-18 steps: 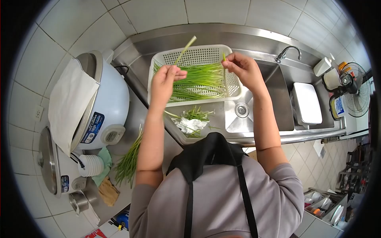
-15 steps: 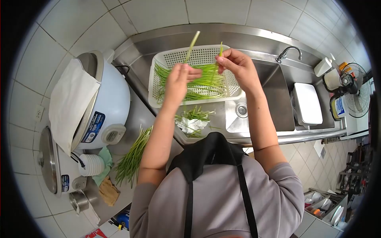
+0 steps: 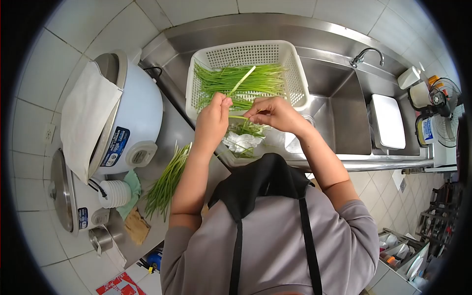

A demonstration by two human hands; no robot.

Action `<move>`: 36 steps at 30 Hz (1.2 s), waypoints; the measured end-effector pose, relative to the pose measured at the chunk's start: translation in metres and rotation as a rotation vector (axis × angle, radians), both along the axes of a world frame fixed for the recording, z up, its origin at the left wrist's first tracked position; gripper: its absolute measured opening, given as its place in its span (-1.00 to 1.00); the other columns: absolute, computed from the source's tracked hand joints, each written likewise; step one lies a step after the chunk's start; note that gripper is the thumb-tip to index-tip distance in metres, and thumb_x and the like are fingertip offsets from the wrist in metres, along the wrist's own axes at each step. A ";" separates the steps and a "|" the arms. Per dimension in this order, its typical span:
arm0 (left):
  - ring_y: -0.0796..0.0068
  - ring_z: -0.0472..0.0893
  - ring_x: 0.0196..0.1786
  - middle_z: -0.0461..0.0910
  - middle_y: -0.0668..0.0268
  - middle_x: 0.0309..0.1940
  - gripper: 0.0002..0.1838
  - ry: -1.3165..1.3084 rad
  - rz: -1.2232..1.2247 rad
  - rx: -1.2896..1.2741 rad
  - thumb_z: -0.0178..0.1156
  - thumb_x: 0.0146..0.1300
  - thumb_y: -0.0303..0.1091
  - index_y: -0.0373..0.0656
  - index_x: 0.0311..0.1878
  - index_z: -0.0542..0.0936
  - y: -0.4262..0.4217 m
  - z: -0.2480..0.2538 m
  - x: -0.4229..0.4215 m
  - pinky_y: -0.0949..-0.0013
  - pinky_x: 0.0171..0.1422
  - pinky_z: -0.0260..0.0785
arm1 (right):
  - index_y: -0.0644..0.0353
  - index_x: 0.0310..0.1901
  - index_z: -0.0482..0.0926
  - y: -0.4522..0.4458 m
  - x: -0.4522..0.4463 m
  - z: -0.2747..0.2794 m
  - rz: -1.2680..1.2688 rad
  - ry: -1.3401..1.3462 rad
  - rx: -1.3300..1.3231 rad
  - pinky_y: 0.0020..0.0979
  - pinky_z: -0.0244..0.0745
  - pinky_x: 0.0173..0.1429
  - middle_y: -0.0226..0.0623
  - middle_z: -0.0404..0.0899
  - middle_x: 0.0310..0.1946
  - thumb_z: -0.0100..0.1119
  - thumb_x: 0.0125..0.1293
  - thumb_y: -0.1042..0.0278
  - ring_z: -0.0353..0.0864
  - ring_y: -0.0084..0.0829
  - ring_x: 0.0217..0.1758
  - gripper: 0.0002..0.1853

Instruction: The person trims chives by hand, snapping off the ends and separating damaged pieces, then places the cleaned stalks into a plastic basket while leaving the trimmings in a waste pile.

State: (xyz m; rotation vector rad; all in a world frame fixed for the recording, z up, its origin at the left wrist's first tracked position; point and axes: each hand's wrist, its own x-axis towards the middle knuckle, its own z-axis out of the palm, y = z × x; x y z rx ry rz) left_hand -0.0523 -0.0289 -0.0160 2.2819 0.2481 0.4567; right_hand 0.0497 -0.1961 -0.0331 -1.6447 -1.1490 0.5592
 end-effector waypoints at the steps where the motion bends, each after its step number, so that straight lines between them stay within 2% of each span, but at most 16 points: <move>1: -0.01 0.54 -0.37 0.53 0.04 -0.48 -0.79 -0.003 0.012 0.006 -0.08 0.34 -0.27 -0.25 -0.27 0.38 0.000 -0.003 -0.003 0.14 -0.33 0.31 | 0.28 -0.28 0.59 0.002 -0.002 -0.005 -0.026 -0.039 -0.012 -0.49 0.45 -0.26 -0.32 0.54 -0.42 0.17 0.14 0.52 0.54 -0.51 -0.35 -0.89; 3: -0.03 0.53 -0.37 0.53 0.02 -0.48 -0.79 -0.004 0.023 0.017 -0.08 0.35 -0.28 -0.25 -0.27 0.38 0.002 -0.012 -0.007 0.13 -0.33 0.31 | 0.29 -0.30 0.59 0.004 -0.005 -0.015 -0.081 -0.118 -0.036 -0.47 0.44 -0.27 -0.27 0.55 -0.40 0.19 0.13 0.49 0.55 -0.46 -0.36 -0.89; 5: -0.06 0.52 -0.36 0.53 0.01 -0.48 -0.78 0.000 0.021 0.027 -0.09 0.35 -0.27 -0.25 -0.27 0.38 0.004 -0.024 -0.010 0.11 -0.33 0.30 | 0.32 -0.35 0.53 0.007 -0.010 -0.024 -0.189 -0.200 0.051 -0.38 0.43 -0.29 -0.16 0.51 -0.41 0.14 0.13 0.51 0.54 -0.26 -0.37 -0.92; 8: 0.55 0.36 -0.56 0.44 0.29 -0.59 -0.68 -0.103 -0.048 -0.098 -0.11 0.39 -0.18 -0.29 -0.30 0.38 0.003 -0.045 -0.011 0.43 -0.44 0.23 | 0.32 -0.34 0.46 0.010 -0.014 -0.027 -0.281 -0.310 0.138 -0.23 0.39 -0.30 -0.08 0.45 -0.44 0.07 0.14 0.56 0.48 -0.04 -0.35 -0.94; 11: 0.75 0.19 -0.62 0.27 0.49 -0.66 -0.66 0.150 -0.161 -0.578 -0.11 0.39 -0.12 -0.23 -0.34 0.39 0.004 -0.049 -0.011 0.58 -0.56 0.03 | 0.32 -0.28 0.44 0.017 -0.010 -0.031 -0.378 -0.488 0.305 -0.37 0.40 -0.37 -0.17 0.45 -0.43 0.06 0.20 0.55 0.51 -0.25 -0.45 -0.93; 14: 0.82 0.04 -0.66 0.09 0.60 -0.66 -0.66 0.216 -0.275 -0.948 -0.11 0.38 -0.07 -0.14 -0.37 0.38 0.000 -0.034 -0.011 0.67 -0.61 -0.18 | 0.32 -0.31 0.41 0.017 -0.014 -0.018 -0.466 -0.229 0.295 -0.29 0.37 -0.31 -0.09 0.43 -0.45 0.06 0.19 0.55 0.45 -0.07 -0.40 -0.94; 17: 0.81 0.04 -0.68 0.09 0.59 -0.67 -0.67 0.183 -0.259 -1.053 -0.10 0.37 -0.06 -0.11 -0.38 0.35 0.007 -0.019 -0.011 0.68 -0.64 -0.18 | 0.32 -0.30 0.41 0.013 -0.005 -0.012 -0.621 -0.077 0.305 -0.32 0.36 -0.29 -0.08 0.44 -0.43 0.05 0.20 0.56 0.44 -0.09 -0.38 -0.94; 18: 0.80 0.08 -0.66 0.13 0.57 -0.65 -0.68 0.154 -0.234 -1.061 -0.11 0.38 -0.07 -0.10 -0.38 0.33 0.012 -0.012 -0.012 0.69 -0.62 -0.13 | 0.31 -0.31 0.43 0.009 -0.005 -0.005 -0.606 0.005 0.198 -0.30 0.37 -0.26 -0.07 0.46 -0.40 0.05 0.18 0.57 0.46 -0.08 -0.33 -0.95; 22: 0.72 0.18 -0.57 0.19 0.49 -0.60 -0.72 -0.193 -0.259 -1.053 -0.12 0.39 -0.12 -0.13 -0.32 0.34 0.026 0.017 -0.007 0.63 -0.50 0.02 | 0.31 -0.35 0.45 0.019 -0.017 -0.054 -0.252 -0.305 0.139 -0.22 0.39 -0.17 -0.05 0.48 -0.36 0.08 0.06 0.62 0.49 -0.04 -0.24 -0.90; 23: 0.69 0.20 -0.54 0.21 0.47 -0.59 -0.73 -0.250 -0.254 -1.039 -0.13 0.39 -0.14 -0.13 -0.31 0.34 0.029 0.023 -0.005 0.61 -0.46 0.06 | 0.31 -0.26 0.49 0.021 -0.022 -0.070 -0.191 -0.310 0.002 -0.20 0.39 -0.11 -0.01 0.48 -0.34 0.09 0.04 0.61 0.49 -0.03 -0.19 -0.82; 26: 0.61 0.25 -0.49 0.24 0.43 -0.57 -0.76 -0.364 -0.264 -1.005 -0.13 0.39 -0.17 -0.14 -0.27 0.35 0.034 0.039 -0.005 0.54 -0.37 0.13 | 0.27 -0.10 0.51 0.024 -0.031 -0.095 -0.139 -0.355 -0.118 -0.20 0.37 -0.05 0.02 0.48 -0.28 0.08 0.04 0.59 0.47 -0.02 -0.13 -0.68; 29: 0.57 0.30 -0.48 0.30 0.39 -0.55 -0.76 -0.430 -0.301 -0.985 -0.14 0.40 -0.19 -0.16 -0.24 0.37 0.039 0.049 -0.006 0.49 -0.33 0.21 | 0.25 -0.02 0.49 0.025 -0.028 -0.081 0.014 -0.317 -0.071 -0.20 0.36 -0.03 -0.02 0.49 -0.23 0.07 0.06 0.56 0.46 -0.01 -0.10 -0.63; 31: 0.56 0.35 -0.48 0.35 0.35 -0.54 -0.75 -0.463 -0.336 -0.985 -0.15 0.40 -0.20 -0.19 -0.24 0.38 0.041 0.051 -0.004 0.48 -0.33 0.26 | 0.26 -0.02 0.49 0.031 -0.018 -0.047 0.071 -0.247 0.013 -0.20 0.36 -0.01 -0.08 0.50 -0.21 0.06 0.09 0.53 0.45 0.00 -0.09 -0.65; 32: 0.55 0.35 -0.48 0.36 0.34 -0.54 -0.76 -0.479 -0.323 -0.968 -0.15 0.40 -0.21 -0.19 -0.24 0.38 0.039 0.054 -0.004 0.48 -0.32 0.27 | 0.27 -0.06 0.51 0.035 -0.018 -0.033 0.017 -0.291 0.116 -0.36 0.37 -0.11 -0.16 0.51 -0.28 0.11 0.13 0.51 0.48 -0.16 -0.20 -0.70; 35: 0.56 0.33 -0.48 0.34 0.35 -0.54 -0.77 -0.524 -0.273 -0.924 -0.14 0.40 -0.22 -0.19 -0.23 0.38 0.027 0.061 0.000 0.48 -0.32 0.25 | 0.27 -0.15 0.56 0.036 -0.029 0.002 0.058 -0.081 0.239 -0.39 0.36 -0.16 -0.23 0.52 -0.31 0.14 0.16 0.46 0.49 -0.29 -0.24 -0.79; 36: 0.57 0.31 -0.48 0.31 0.37 -0.55 -0.78 -0.536 -0.248 -0.913 -0.14 0.40 -0.22 -0.17 -0.22 0.38 0.023 0.064 0.001 0.49 -0.34 0.22 | 0.29 -0.22 0.58 0.040 -0.026 -0.003 0.071 -0.154 0.281 -0.45 0.38 -0.24 -0.28 0.51 -0.37 0.20 0.14 0.32 0.49 -0.40 -0.25 -0.77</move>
